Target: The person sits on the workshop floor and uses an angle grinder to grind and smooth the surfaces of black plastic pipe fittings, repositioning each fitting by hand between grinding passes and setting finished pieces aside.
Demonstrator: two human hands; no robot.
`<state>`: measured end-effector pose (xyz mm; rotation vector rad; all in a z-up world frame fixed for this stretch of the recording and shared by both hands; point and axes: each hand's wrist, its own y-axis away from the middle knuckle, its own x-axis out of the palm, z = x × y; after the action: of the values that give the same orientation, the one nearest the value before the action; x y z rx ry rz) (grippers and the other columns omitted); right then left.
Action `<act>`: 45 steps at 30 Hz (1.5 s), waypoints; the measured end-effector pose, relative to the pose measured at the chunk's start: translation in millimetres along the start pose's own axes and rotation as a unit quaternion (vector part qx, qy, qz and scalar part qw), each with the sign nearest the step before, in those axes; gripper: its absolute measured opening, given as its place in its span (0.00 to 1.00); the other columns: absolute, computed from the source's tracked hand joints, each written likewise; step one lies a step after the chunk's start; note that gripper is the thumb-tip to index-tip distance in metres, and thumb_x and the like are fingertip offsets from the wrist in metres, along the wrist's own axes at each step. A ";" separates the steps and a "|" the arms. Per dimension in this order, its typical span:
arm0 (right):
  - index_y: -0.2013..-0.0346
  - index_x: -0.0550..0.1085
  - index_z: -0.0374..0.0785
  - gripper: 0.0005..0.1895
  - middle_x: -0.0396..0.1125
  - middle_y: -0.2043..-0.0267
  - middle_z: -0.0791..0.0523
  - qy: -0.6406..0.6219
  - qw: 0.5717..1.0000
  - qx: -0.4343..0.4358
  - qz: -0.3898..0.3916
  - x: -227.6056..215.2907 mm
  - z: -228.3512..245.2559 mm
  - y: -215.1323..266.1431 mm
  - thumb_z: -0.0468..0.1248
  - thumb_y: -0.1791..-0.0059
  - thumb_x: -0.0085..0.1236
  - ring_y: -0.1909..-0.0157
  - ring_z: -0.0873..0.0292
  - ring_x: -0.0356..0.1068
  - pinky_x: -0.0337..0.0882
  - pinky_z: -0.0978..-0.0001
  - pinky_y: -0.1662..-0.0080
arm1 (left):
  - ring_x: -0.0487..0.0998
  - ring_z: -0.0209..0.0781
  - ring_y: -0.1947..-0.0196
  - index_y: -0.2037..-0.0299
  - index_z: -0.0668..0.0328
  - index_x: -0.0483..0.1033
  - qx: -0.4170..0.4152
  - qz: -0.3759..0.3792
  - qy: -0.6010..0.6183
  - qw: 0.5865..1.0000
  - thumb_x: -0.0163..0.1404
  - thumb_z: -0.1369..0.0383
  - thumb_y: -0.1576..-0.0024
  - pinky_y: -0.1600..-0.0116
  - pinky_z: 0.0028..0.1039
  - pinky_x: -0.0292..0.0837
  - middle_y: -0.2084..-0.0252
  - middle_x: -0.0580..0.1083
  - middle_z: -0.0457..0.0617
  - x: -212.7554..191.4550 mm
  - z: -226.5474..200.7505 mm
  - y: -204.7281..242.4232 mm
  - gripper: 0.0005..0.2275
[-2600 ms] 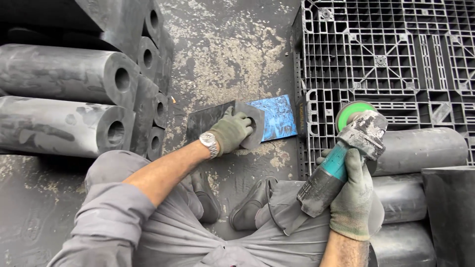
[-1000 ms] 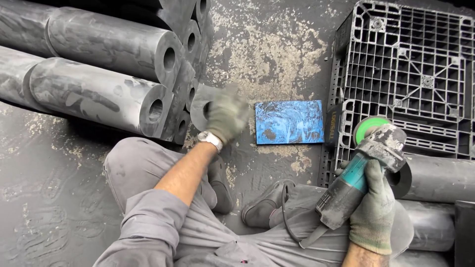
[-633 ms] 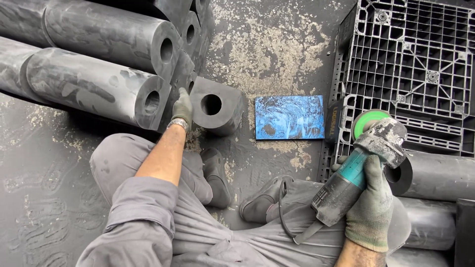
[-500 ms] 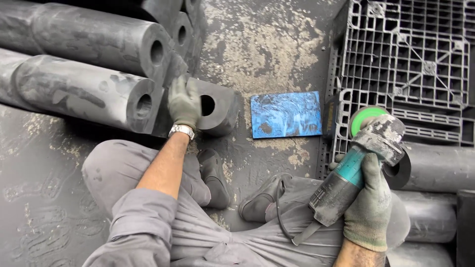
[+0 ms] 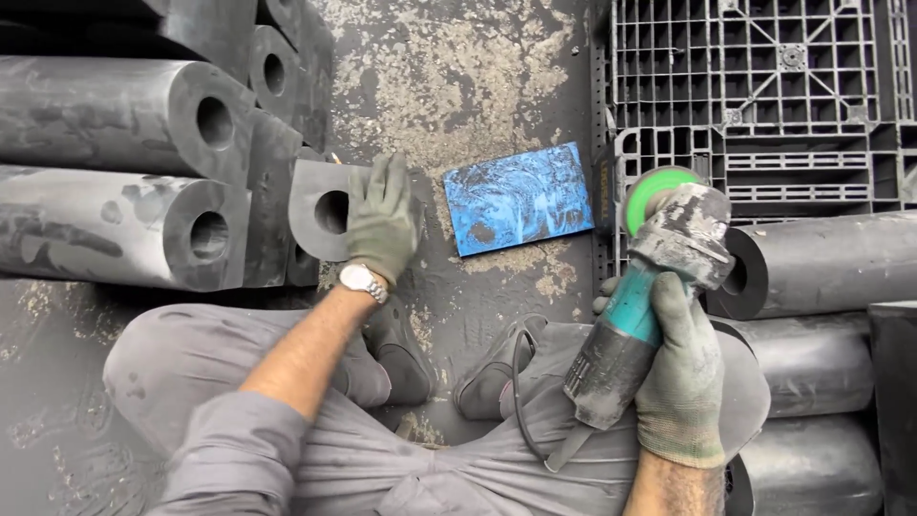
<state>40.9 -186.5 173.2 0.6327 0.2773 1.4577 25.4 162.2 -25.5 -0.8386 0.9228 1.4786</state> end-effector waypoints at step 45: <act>0.47 0.71 0.29 0.28 0.73 0.56 0.49 -0.002 0.999 -0.004 0.035 0.5 -14.7 -20.1 0.53 0.45 0.52 0.58 0.57 0.76 0.77 0.68 0.58 | 0.81 0.47 0.62 0.55 0.77 0.80 -0.412 -0.025 0.731 0.544 0.68 0.53 0.59 0.55 0.31 0.77 0.59 0.82 0.60 -34.8 22.9 8.1 0.30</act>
<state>49.8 -182.4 150.3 0.6443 0.2489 1.5248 20.7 167.3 16.4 -3.0358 1.2183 0.7727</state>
